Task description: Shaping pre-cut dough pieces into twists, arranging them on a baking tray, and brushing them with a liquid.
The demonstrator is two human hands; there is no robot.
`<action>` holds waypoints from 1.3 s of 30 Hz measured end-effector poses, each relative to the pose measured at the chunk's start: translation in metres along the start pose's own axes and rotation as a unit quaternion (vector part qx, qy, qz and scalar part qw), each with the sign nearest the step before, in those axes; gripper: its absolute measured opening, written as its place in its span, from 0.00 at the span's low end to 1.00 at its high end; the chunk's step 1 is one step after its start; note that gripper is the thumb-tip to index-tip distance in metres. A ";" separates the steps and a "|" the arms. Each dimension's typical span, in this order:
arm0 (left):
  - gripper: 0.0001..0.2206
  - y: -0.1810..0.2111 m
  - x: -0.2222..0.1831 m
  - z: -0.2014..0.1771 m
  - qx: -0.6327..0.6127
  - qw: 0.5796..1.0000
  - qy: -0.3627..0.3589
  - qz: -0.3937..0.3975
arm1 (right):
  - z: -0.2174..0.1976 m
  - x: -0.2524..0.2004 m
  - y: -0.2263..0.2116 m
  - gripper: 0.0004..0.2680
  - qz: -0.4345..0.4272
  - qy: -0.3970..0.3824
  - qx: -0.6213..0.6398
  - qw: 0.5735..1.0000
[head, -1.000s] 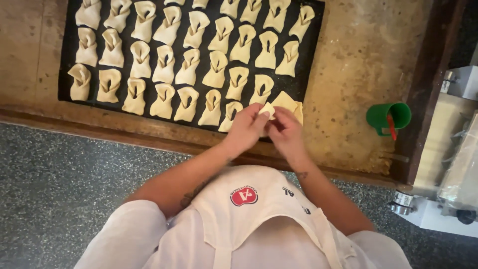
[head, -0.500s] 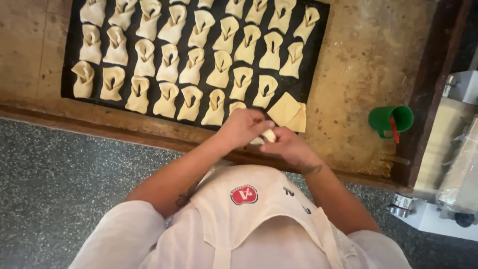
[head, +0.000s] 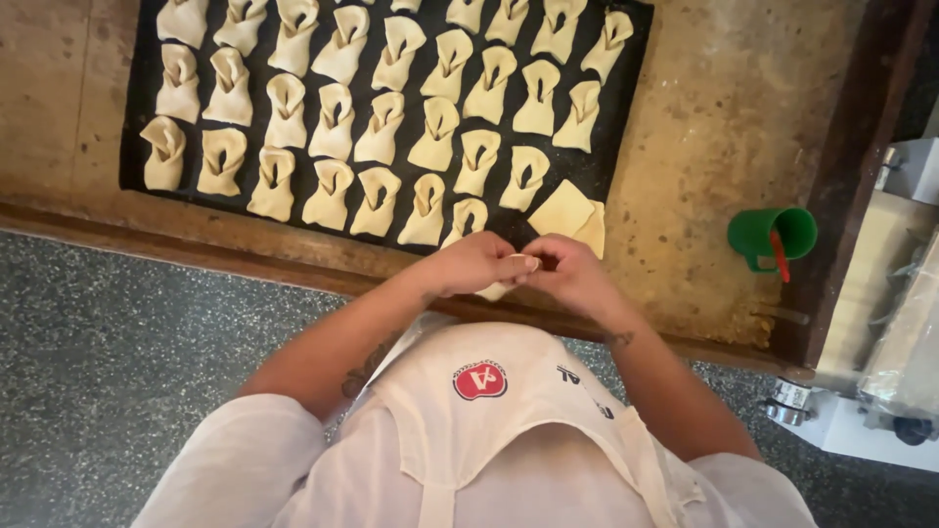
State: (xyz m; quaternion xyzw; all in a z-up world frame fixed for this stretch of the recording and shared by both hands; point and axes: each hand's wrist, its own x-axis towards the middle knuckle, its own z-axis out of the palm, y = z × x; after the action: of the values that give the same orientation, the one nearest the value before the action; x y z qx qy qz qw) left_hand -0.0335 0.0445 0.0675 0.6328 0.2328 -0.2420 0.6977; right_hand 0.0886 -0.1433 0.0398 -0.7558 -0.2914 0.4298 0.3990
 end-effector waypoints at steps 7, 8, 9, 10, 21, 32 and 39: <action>0.38 -0.023 0.008 -0.003 0.133 0.983 0.054 0.113 | -0.003 0.018 -0.007 0.08 0.183 0.120 0.221 0.950; 0.37 -0.029 0.005 -0.002 0.245 0.958 0.048 0.142 | -0.006 0.016 -0.039 0.09 0.172 0.125 0.193 0.958; 0.36 -0.035 0.002 -0.001 0.354 0.919 0.041 0.168 | -0.009 0.014 -0.072 0.11 0.162 0.129 0.165 0.964; 0.36 -0.052 0.011 0.003 0.354 0.919 0.041 0.167 | -0.011 0.024 -0.054 0.11 0.162 0.128 0.165 0.964; 0.03 -0.065 0.036 0.018 0.608 0.654 0.308 0.330 | -0.004 0.081 0.007 0.17 0.125 0.104 -0.115 0.980; 0.11 -0.079 0.073 0.026 0.561 0.697 0.331 0.300 | -0.015 0.083 0.035 0.16 0.154 0.035 0.194 0.968; 0.04 -0.070 0.053 0.046 0.585 0.623 0.358 0.376 | -0.023 0.081 0.015 0.20 0.053 0.119 -0.031 0.991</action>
State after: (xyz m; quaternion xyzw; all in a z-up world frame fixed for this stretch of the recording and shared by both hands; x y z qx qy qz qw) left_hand -0.0363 -0.0095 -0.0157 0.9766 0.0147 0.2021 0.0719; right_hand 0.1476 -0.0958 0.0002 -0.8278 -0.2142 0.3483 0.3840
